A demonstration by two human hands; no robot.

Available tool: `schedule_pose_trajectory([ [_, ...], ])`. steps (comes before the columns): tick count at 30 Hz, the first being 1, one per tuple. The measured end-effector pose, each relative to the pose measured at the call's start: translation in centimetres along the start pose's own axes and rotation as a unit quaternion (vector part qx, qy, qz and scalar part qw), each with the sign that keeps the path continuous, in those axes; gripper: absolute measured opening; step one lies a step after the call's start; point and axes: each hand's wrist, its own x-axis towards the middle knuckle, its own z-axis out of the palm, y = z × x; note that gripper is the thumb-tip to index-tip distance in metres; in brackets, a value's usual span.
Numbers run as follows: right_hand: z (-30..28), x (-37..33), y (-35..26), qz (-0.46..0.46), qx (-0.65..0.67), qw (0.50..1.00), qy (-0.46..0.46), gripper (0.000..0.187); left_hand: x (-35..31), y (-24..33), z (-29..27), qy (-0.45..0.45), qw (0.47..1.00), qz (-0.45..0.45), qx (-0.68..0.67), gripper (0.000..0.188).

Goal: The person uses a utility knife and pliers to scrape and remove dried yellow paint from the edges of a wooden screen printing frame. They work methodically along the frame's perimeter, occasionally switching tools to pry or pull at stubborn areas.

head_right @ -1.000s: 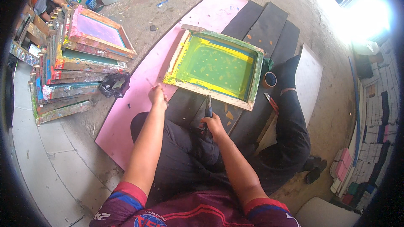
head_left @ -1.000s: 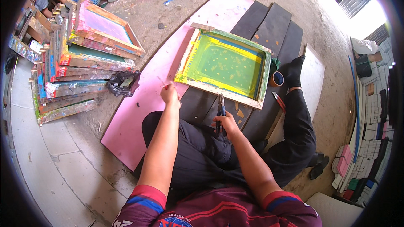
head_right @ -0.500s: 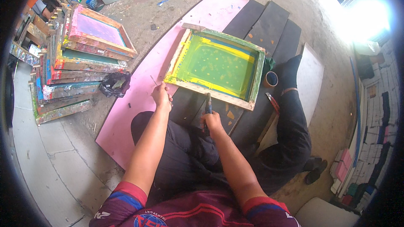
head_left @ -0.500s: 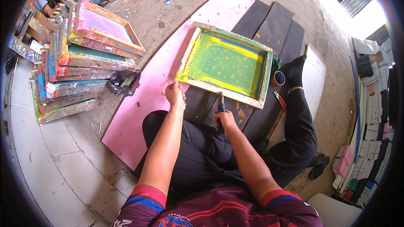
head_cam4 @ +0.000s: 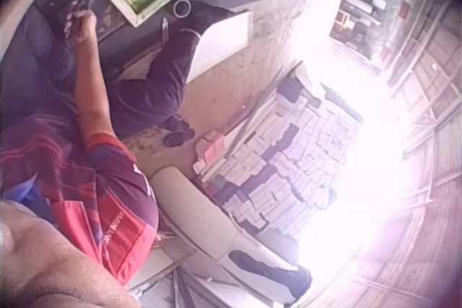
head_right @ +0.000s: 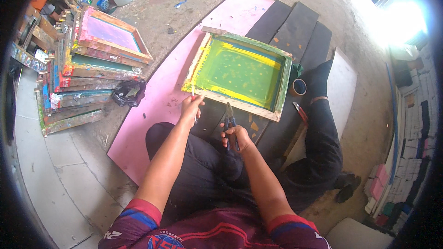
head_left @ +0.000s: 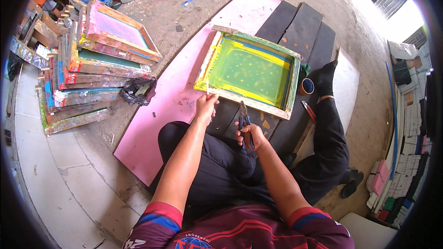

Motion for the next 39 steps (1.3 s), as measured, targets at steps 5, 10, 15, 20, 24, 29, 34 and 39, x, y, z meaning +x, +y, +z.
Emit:
schedule_pose_trajectory([
  [5,3.5,-1.5,-0.3,-0.027,-0.095,0.995,-0.014,0.04,-0.6,-1.2,1.0,-0.134,0.981,0.024,0.135,0.026],
  [10,3.9,-1.8,-0.7,-0.027,-0.121,0.992,-0.002,0.044,-0.7,-1.2,1.7,-0.139,0.986,0.038,0.088,0.022],
  [15,3.9,-2.2,-1.0,-0.027,-0.132,0.991,-0.007,0.044,-0.9,-0.8,1.9,-0.159,0.983,0.033,0.082,0.021],
  [20,5.4,-3.3,-1.0,-0.043,-0.167,0.982,0.076,0.04,-0.2,-1.5,1.6,-0.13,0.989,0.041,0.061,0.023],
  [24,3.7,-2.2,-0.5,-0.067,-0.196,0.967,0.151,0.037,1.0,-1.1,0.9,0.003,1.0,0.012,0.027,0.024],
  [29,2.8,-1.0,-0.5,-0.062,-0.196,0.961,0.187,0.036,2.7,0.0,-1.5,0.146,0.986,-0.02,-0.075,0.025],
  [34,3.1,0.0,-0.5,-0.065,-0.191,0.955,0.216,0.036,4.7,1.0,-3.8,0.256,0.953,-0.063,-0.148,0.024],
  [39,3.6,1.3,-0.3,-0.066,-0.205,0.945,0.248,0.034,7.0,0.1,-6.0,0.334,0.918,-0.099,-0.19,0.028],
])
